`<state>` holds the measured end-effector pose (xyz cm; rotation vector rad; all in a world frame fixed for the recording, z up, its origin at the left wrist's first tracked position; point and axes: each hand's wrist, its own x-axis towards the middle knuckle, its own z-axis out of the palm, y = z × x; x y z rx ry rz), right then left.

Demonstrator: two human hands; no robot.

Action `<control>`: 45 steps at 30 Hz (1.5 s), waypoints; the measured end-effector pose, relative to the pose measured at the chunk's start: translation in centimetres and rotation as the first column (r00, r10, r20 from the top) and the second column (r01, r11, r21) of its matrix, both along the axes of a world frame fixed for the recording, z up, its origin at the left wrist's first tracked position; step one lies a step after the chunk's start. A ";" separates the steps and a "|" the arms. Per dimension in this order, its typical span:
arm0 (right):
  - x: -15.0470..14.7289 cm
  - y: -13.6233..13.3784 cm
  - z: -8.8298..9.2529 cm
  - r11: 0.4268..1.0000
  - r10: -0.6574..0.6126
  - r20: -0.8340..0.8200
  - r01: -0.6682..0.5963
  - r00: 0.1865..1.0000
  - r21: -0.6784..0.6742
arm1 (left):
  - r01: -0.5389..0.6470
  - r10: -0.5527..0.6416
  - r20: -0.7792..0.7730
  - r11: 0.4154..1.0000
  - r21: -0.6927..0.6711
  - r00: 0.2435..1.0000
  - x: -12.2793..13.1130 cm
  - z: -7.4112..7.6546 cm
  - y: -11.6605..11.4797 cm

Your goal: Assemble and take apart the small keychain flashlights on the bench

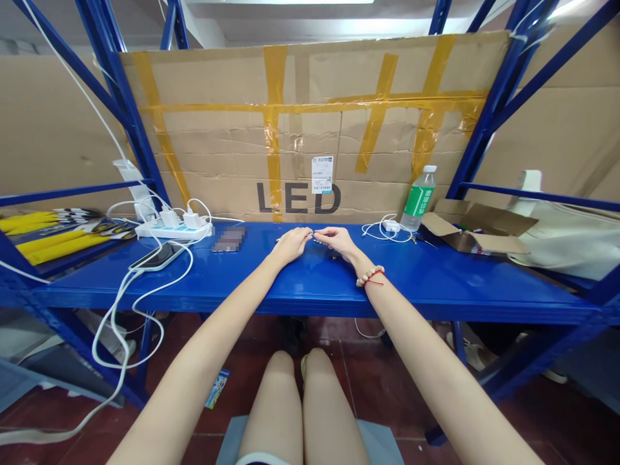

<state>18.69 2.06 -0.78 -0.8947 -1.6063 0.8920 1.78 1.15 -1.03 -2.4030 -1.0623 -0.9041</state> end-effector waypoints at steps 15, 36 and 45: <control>0.1 0.1 0.1 0.998 0.038 -0.010 -0.039 0.999 -0.051 | 0.020 -0.020 -0.003 0.997 0.071 1.000 -0.2 0.1 -0.1; -0.1 -0.7 0.5 0.996 0.031 -0.072 -0.037 0.997 -0.085 | -0.009 0.004 0.059 0.995 0.098 0.998 0.2 0.5 -0.8; -0.3 -0.5 0.6 0.992 0.055 -0.113 -0.067 0.992 -0.105 | 0.005 -0.013 0.075 0.994 0.106 0.997 0.2 0.5 -0.7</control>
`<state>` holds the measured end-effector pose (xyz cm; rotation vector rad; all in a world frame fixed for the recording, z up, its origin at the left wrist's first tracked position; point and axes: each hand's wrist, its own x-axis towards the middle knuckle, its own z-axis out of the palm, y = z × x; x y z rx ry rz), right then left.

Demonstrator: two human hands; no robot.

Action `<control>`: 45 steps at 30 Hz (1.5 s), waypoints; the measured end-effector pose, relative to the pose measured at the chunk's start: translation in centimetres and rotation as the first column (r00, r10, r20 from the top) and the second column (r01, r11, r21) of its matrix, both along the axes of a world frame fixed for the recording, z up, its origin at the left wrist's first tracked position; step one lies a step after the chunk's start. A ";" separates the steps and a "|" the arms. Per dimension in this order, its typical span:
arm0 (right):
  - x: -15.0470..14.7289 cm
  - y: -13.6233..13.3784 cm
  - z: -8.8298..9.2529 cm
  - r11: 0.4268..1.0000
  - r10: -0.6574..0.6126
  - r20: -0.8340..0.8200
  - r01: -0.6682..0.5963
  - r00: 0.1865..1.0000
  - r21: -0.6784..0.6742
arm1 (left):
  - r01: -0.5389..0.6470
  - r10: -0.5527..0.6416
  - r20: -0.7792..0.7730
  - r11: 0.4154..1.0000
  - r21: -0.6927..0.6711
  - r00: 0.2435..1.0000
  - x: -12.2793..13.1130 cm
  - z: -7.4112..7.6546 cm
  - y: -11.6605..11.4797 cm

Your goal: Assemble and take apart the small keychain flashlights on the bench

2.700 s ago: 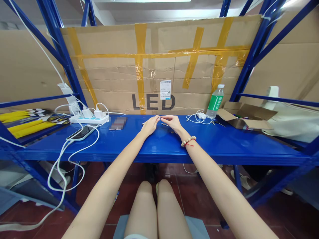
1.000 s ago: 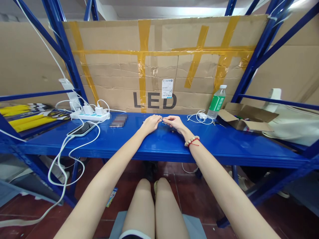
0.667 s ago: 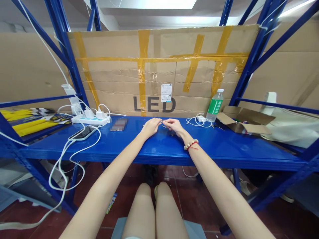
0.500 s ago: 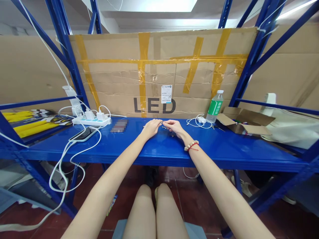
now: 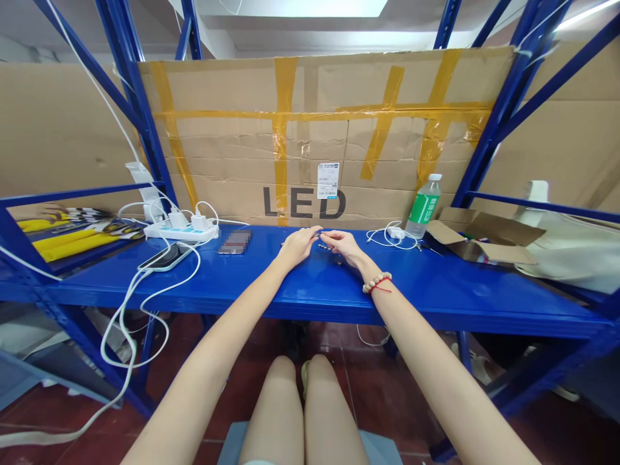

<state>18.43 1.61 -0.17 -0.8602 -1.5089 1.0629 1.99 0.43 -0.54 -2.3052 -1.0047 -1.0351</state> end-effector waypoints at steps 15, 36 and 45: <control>-0.1 -0.5 0.4 0.999 0.026 -0.043 -0.027 0.999 -0.033 | 0.010 -0.010 0.018 1.000 0.002 1.000 0.2 0.3 -0.3; -0.1 -0.2 0.3 0.997 0.046 -0.059 -0.049 0.997 -0.061 | -0.013 0.014 0.039 0.999 -0.031 0.999 0.2 0.2 -0.3; 0.0 -0.2 0.4 0.995 0.038 -0.074 -0.044 0.997 -0.091 | -0.021 0.022 0.035 0.999 -0.034 0.999 0.3 0.2 -0.3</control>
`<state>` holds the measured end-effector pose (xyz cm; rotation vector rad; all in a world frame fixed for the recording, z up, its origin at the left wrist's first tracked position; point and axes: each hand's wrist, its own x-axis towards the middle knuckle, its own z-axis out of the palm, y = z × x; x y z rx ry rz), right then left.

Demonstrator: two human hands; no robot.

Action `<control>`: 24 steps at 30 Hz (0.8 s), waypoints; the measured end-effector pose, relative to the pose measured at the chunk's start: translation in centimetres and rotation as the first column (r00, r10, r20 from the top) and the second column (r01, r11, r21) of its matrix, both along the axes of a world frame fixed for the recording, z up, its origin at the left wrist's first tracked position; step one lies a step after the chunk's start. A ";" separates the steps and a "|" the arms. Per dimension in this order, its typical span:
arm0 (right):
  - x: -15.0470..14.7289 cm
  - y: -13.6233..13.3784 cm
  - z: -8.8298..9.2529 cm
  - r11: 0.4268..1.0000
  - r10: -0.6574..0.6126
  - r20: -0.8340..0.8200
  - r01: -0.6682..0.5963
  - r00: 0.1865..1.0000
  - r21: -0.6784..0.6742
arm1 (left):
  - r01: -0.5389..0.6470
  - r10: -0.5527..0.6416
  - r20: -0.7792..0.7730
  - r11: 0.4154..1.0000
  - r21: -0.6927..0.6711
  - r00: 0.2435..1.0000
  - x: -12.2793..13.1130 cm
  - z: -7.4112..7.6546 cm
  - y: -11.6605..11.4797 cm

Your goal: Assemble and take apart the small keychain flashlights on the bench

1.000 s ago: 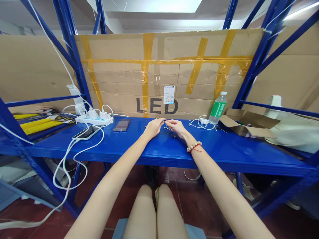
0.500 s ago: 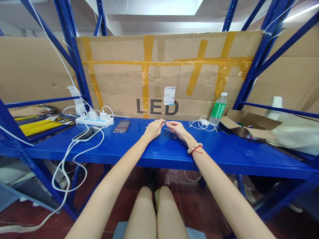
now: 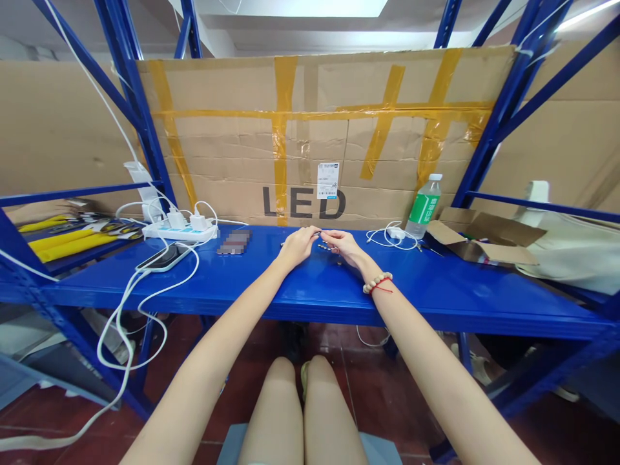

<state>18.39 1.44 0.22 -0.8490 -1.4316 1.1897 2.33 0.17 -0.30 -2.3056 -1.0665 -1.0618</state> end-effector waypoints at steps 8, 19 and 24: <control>0.0 -0.2 0.0 1.000 0.025 0.022 -0.026 0.999 0.016 | -0.025 0.025 -0.019 1.000 -0.003 1.000 -0.1 0.0 0.0; 0.5 -0.1 -0.4 1.000 0.028 0.150 -0.027 0.988 -0.006 | -0.008 0.003 -0.182 1.000 -0.027 0.983 -0.7 -0.1 -0.1; 0.6 0.3 -0.7 0.999 0.031 0.169 -0.032 0.985 0.003 | -0.020 0.011 -0.228 0.999 -0.036 0.974 -0.8 -0.1 -0.1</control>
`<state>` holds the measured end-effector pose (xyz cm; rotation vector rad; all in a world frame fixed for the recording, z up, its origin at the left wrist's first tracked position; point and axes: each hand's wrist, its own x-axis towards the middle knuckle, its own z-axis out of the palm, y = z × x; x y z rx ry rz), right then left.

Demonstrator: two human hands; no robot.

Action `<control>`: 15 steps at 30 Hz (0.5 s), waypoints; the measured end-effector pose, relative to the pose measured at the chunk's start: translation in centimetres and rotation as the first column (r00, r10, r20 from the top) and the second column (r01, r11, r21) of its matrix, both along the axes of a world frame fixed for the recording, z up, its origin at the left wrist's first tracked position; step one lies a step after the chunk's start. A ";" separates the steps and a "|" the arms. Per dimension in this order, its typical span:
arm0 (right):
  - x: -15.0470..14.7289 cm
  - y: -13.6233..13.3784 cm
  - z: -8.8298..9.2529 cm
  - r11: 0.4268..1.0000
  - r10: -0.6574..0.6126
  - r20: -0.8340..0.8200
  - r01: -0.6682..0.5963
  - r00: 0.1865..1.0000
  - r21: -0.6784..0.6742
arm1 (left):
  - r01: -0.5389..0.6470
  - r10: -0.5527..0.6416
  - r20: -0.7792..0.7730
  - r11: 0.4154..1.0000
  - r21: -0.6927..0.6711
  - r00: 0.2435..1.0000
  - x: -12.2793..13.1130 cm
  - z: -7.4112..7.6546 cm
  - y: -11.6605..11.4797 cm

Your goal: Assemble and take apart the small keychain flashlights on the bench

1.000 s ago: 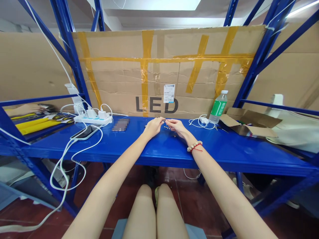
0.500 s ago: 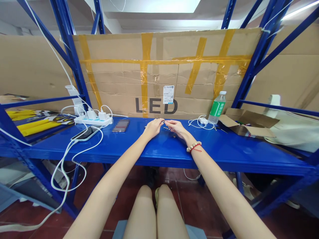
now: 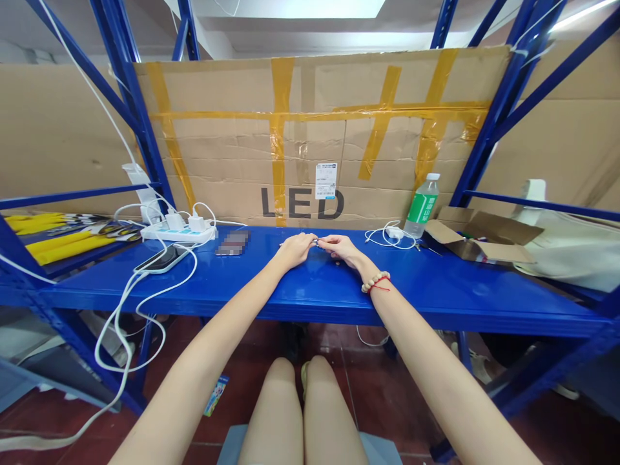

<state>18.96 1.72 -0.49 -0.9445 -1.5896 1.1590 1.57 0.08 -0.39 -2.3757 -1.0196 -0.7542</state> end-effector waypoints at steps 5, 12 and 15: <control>0.1 0.4 -0.3 1.000 -0.012 0.019 0.012 1.000 0.010 | -0.018 0.017 -0.024 1.000 -0.005 1.000 0.0 -0.2 0.2; 0.2 0.5 -0.4 0.999 -0.025 0.039 0.024 0.999 0.039 | -0.031 0.031 -0.046 0.999 -0.009 0.998 -0.1 -0.5 0.6; 0.1 0.5 -0.4 0.997 -0.035 0.027 0.033 0.999 0.063 | -0.034 0.034 -0.053 0.999 -0.007 0.998 -0.1 -0.5 0.6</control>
